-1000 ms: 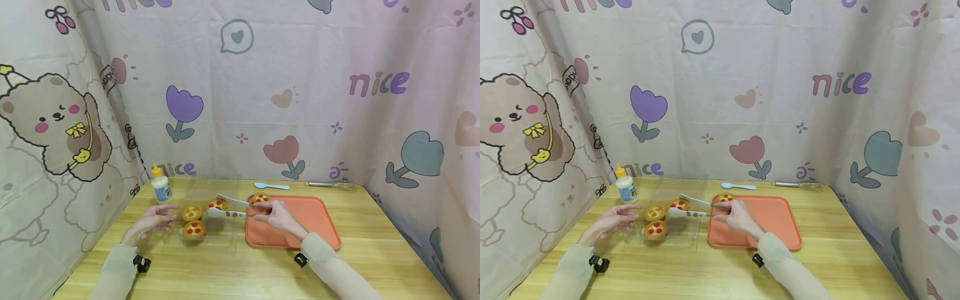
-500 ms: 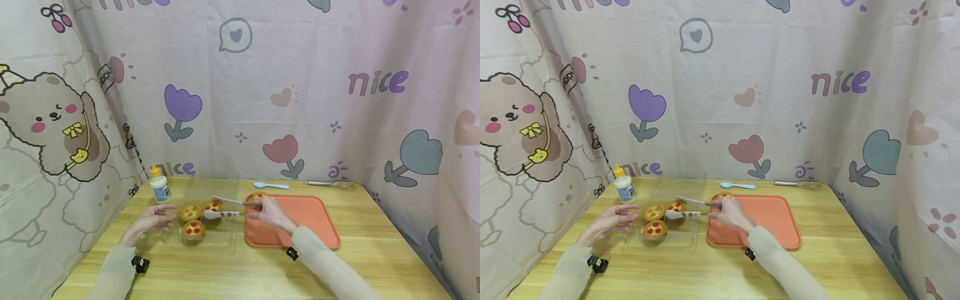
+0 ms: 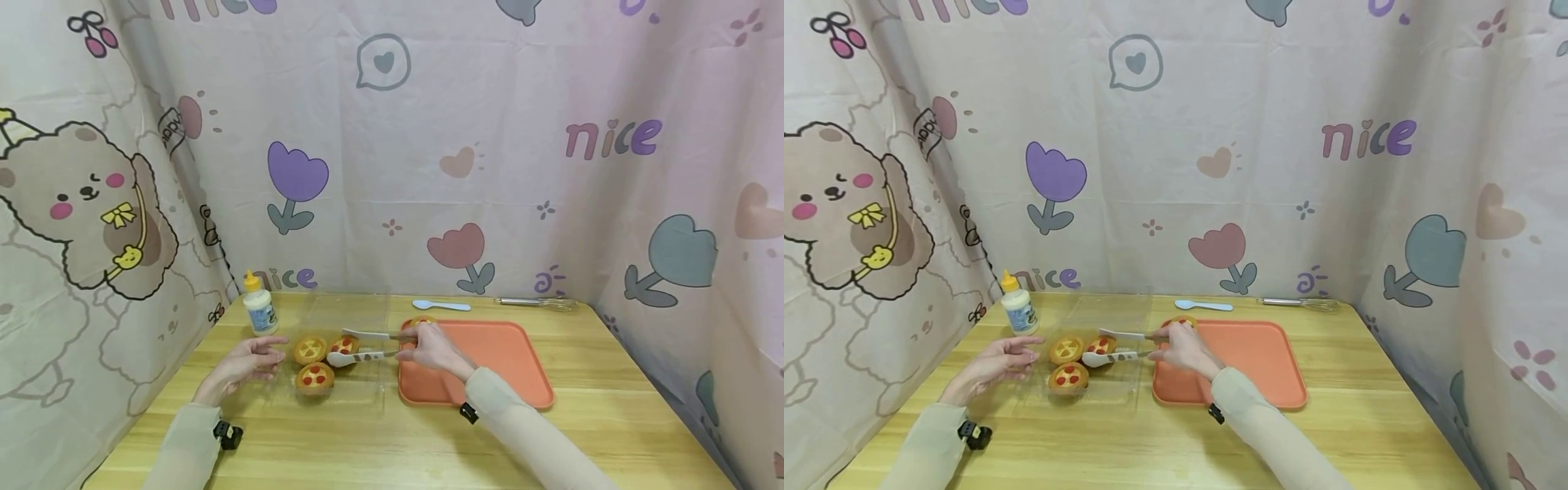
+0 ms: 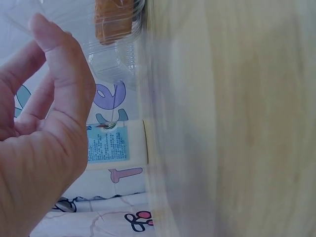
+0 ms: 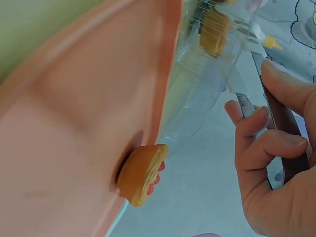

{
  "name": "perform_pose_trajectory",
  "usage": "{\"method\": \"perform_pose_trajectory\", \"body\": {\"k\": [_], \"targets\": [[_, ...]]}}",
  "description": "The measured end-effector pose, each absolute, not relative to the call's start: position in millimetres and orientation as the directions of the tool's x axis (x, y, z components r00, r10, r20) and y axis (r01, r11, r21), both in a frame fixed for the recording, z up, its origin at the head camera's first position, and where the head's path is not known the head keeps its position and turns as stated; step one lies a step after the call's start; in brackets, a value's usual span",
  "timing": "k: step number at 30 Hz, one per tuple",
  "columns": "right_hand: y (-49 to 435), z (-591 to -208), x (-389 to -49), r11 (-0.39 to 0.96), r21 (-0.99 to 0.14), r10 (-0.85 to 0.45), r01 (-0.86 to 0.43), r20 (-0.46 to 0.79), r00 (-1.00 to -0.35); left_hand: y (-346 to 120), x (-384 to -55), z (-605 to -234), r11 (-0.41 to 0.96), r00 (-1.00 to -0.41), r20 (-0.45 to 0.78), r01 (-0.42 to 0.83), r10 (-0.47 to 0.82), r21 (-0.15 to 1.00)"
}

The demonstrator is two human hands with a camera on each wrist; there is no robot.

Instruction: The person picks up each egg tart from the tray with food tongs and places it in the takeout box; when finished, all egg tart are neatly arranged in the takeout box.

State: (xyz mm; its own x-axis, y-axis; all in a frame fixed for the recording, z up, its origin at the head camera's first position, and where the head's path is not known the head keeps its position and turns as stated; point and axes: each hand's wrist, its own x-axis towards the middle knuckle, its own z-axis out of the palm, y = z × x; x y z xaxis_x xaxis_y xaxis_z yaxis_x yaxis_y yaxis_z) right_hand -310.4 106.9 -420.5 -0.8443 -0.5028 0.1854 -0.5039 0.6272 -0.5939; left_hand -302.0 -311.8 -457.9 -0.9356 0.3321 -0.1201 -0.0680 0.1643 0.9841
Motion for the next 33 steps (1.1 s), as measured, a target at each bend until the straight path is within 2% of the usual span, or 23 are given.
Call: {"method": "perform_pose_trajectory", "body": {"k": [19, 33], "targets": [[118.0, -411.1, -310.4, 0.606, -0.611, -0.529, -0.51, 0.169, -0.832, -311.8, -300.4, -460.6, 0.158, -0.934, -0.107, -0.056, 0.34, 0.986], [121.7, -419.1, -309.2, 0.609, -0.61, -0.513, -0.507, 0.186, -0.838, -311.4, -301.0, -459.2, 0.163, -0.933, -0.114, -0.061, 0.342, 0.985]]}}
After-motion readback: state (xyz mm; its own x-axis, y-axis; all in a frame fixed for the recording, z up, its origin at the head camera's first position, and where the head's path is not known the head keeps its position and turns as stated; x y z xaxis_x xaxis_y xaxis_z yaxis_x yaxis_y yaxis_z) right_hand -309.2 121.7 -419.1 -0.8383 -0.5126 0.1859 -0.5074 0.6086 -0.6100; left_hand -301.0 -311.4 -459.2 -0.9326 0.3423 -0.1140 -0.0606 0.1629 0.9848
